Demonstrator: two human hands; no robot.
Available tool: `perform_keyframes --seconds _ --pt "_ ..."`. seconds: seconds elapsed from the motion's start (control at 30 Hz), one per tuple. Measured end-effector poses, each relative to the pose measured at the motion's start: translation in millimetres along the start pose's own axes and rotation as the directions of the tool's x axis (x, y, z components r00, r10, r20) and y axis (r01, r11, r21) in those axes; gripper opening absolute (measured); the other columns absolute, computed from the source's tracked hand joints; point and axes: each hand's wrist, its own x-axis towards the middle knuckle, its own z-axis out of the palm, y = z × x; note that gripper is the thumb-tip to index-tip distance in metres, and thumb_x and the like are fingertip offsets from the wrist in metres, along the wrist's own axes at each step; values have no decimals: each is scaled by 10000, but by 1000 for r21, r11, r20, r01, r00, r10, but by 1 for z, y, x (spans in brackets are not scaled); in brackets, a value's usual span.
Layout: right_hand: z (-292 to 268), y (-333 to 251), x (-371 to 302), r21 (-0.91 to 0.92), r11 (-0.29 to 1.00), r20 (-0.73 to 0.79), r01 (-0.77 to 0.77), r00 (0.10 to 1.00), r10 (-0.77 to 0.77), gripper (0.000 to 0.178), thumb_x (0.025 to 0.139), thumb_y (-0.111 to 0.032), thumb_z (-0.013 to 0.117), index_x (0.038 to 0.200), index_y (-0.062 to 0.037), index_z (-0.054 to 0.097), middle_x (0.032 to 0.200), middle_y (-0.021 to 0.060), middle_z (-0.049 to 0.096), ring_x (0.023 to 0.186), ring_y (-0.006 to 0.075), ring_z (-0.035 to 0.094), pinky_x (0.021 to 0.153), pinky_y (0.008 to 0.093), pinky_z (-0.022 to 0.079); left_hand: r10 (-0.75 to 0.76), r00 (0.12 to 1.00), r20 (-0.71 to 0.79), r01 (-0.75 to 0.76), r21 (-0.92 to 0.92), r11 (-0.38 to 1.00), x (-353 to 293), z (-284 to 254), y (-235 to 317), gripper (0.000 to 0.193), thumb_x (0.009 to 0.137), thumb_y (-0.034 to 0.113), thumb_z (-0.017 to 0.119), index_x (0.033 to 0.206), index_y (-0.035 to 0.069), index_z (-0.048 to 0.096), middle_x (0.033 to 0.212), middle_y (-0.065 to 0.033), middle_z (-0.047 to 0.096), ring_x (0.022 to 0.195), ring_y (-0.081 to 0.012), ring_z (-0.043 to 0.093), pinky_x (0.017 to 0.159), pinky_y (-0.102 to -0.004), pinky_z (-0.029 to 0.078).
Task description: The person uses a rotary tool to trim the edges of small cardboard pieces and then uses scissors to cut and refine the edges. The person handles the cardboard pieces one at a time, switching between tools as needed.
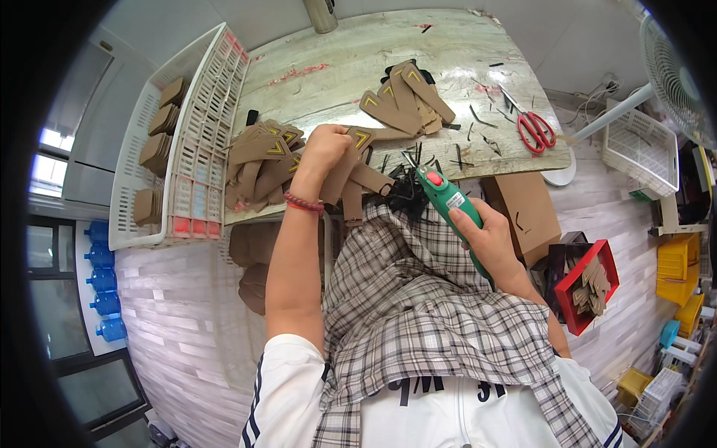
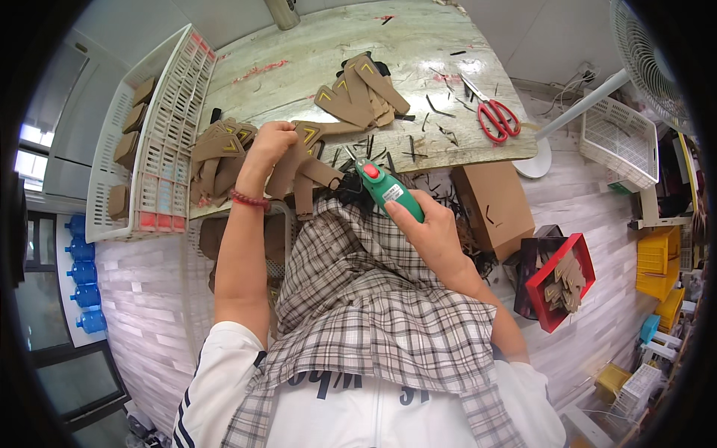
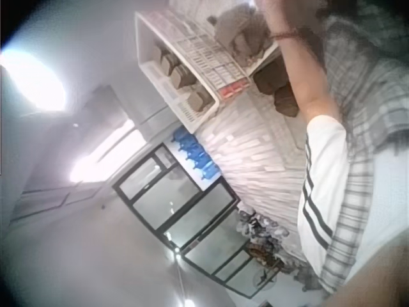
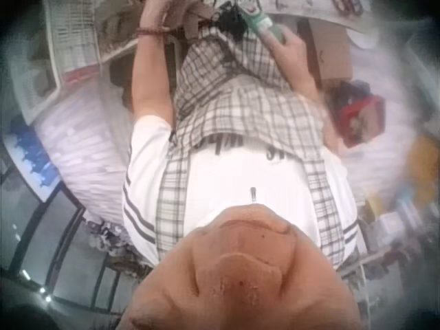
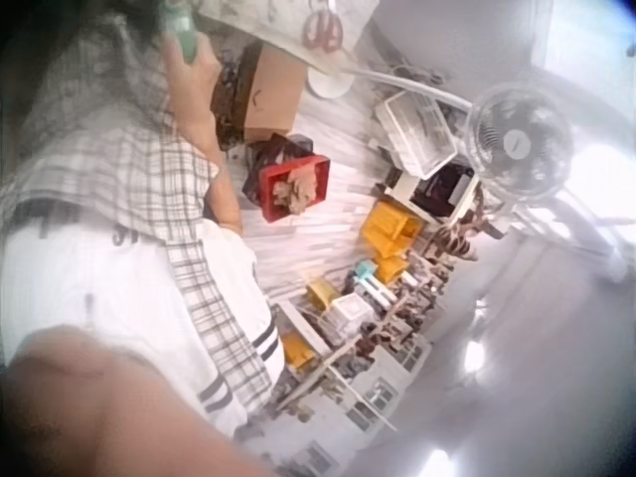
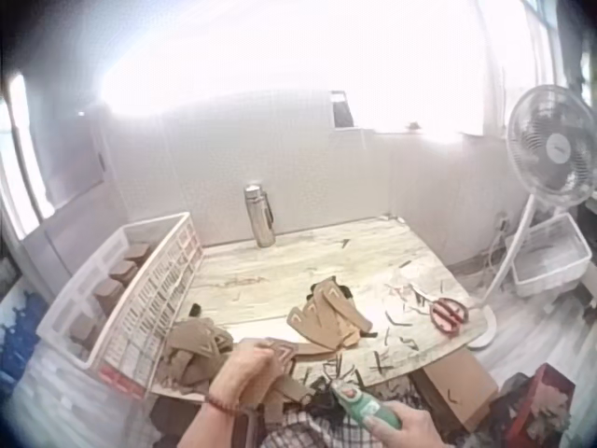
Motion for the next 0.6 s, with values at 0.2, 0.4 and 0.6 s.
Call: perform_keyframes --seconds 0.2,0.4,0.6 --pt "2 -4 4 16 1000 -16 -13 1000 13 332 868 -291 667 996 14 639 637 7 538 552 57 480 489 245 387 -65 998 -20 17 -854 519 -30 30 -9 75 859 96 629 918 49 629 811 -34 666 661 -116 610 576 -270 487" --pt "3 -8 7 59 998 -52 -7 999 10 335 872 -296 667 985 18 636 620 2 532 513 54 469 462 241 382 -100 983 -154 -133 -971 198 -75 84 34 75 852 72 674 914 48 639 833 -34 678 691 -106 625 625 -227 502" --pt "2 -8 6 80 997 -52 -15 998 19 312 877 -284 667 986 8 642 620 -9 530 509 47 469 456 233 377 -94 981 -170 -161 -982 100 -79 101 43 87 848 63 679 916 32 635 845 -39 679 704 -106 631 626 -222 500"
